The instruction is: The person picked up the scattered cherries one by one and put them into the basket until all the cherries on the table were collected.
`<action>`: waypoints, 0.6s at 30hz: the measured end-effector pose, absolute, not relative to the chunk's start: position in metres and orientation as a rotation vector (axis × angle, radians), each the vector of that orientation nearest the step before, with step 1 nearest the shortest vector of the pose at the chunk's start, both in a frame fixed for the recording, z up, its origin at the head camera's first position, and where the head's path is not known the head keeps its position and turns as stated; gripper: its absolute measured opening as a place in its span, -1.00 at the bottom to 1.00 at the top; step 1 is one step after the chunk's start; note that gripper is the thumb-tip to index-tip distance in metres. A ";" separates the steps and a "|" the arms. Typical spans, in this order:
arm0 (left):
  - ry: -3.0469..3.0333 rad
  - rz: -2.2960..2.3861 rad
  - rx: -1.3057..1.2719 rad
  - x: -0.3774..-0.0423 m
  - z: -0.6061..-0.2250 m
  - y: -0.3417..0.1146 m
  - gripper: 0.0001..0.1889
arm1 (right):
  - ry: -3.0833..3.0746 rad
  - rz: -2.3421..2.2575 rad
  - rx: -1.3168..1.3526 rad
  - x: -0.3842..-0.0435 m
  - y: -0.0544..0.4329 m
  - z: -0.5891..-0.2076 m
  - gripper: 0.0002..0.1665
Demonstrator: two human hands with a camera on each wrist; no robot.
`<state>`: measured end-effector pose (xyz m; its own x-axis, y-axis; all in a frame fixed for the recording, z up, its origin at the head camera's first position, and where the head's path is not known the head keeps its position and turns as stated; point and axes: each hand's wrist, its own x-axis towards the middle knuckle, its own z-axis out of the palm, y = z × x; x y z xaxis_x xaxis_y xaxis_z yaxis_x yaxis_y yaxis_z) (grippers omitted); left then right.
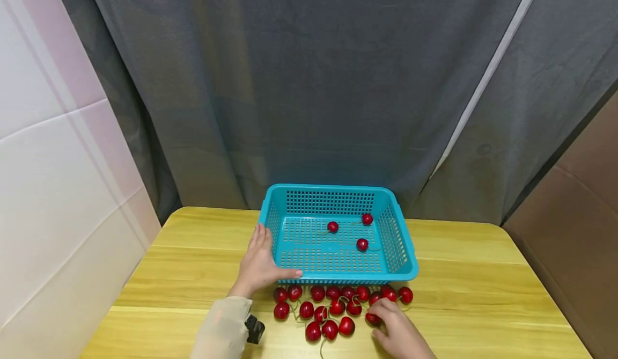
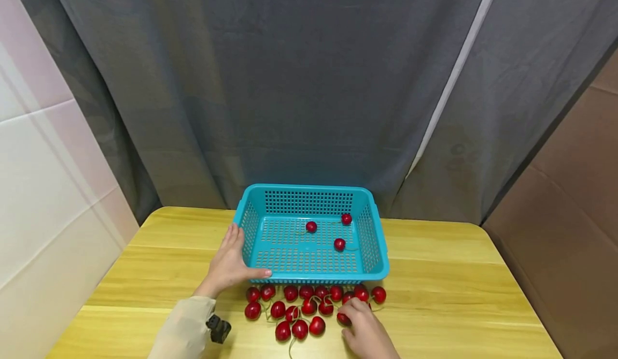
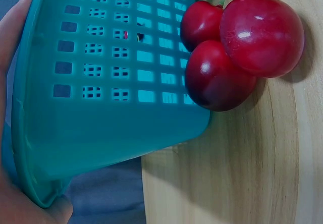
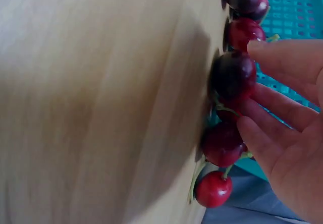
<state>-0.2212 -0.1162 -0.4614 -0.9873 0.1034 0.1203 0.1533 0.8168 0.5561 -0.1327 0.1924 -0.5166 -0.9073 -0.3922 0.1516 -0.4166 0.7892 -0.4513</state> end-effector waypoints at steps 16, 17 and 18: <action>-2.909 -0.902 -0.202 -0.222 -0.462 -0.116 0.40 | -2.854 0.732 0.670 -0.136 0.187 -0.524 -0.68; -2.909 -0.903 -0.203 -0.222 -0.462 -0.116 0.39 | -2.845 0.733 0.670 -0.136 0.187 -0.524 -0.68; -2.908 -0.904 -0.205 -0.222 -0.462 -0.116 0.39 | -2.839 0.735 0.668 -0.135 0.187 -0.525 -0.68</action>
